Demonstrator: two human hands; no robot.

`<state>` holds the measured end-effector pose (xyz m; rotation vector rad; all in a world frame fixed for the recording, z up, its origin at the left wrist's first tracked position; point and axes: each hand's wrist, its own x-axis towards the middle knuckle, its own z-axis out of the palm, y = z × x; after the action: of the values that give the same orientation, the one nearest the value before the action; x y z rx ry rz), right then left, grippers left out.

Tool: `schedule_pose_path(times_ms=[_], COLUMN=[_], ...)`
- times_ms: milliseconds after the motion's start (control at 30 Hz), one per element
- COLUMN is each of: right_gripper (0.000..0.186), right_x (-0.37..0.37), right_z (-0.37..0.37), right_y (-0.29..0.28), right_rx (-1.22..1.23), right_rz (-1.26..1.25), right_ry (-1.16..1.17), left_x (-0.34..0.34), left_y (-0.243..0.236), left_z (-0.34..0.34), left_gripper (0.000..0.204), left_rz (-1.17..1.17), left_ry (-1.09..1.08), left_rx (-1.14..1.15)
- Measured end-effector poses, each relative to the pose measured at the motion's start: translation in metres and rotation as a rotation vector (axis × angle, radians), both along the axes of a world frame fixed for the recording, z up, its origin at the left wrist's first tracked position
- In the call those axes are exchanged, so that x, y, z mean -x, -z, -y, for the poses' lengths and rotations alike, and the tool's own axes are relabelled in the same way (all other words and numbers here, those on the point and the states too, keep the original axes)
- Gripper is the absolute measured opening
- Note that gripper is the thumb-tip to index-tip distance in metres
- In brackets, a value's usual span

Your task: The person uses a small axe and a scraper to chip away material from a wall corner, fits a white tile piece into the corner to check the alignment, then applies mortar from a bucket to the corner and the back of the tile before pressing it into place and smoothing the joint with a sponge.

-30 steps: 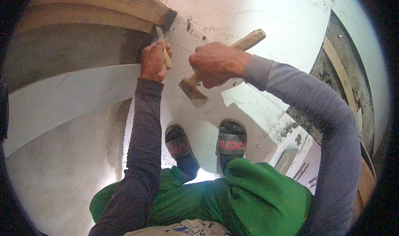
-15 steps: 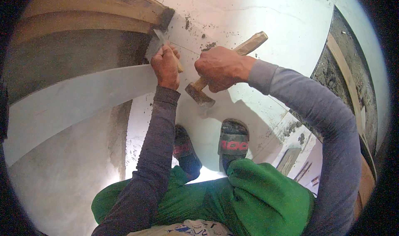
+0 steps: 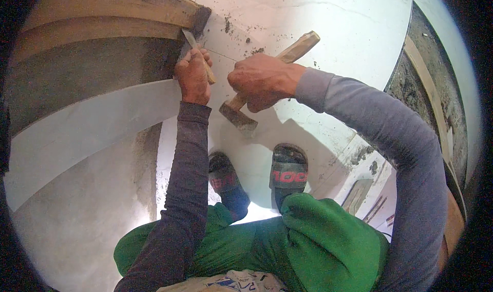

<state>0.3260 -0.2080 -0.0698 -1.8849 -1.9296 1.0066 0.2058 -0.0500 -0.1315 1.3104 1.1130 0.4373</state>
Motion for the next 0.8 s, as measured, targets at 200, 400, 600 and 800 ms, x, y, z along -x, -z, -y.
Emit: schedule_pose_path(times_ms=[200,400,600,800], right_gripper=[0.021,0.022,0.021,0.017], right_x=[0.007,0.007,-0.009,-0.019], right_z=[-0.001,-0.007,-0.014,-0.020], right_y=[0.000,-0.006,0.002,0.001], right_rx=[-0.019,0.040,0.009,0.101], right_rz=[-0.057,-0.013,0.015,-0.024], right_ry=[0.003,-0.037,0.034,0.059], left_x=[-0.002,-0.002,-0.002,0.001], left_y=[0.006,0.008,0.017,0.014], left_z=[-0.001,0.002,-0.002,-0.007], left_gripper=[0.036,0.032,0.034,0.032], left_rz=[-0.003,0.030,0.101,0.071], left_ry=[0.029,-0.011,0.009,0.038], left_rx=[0.068,0.073,0.058,0.055])
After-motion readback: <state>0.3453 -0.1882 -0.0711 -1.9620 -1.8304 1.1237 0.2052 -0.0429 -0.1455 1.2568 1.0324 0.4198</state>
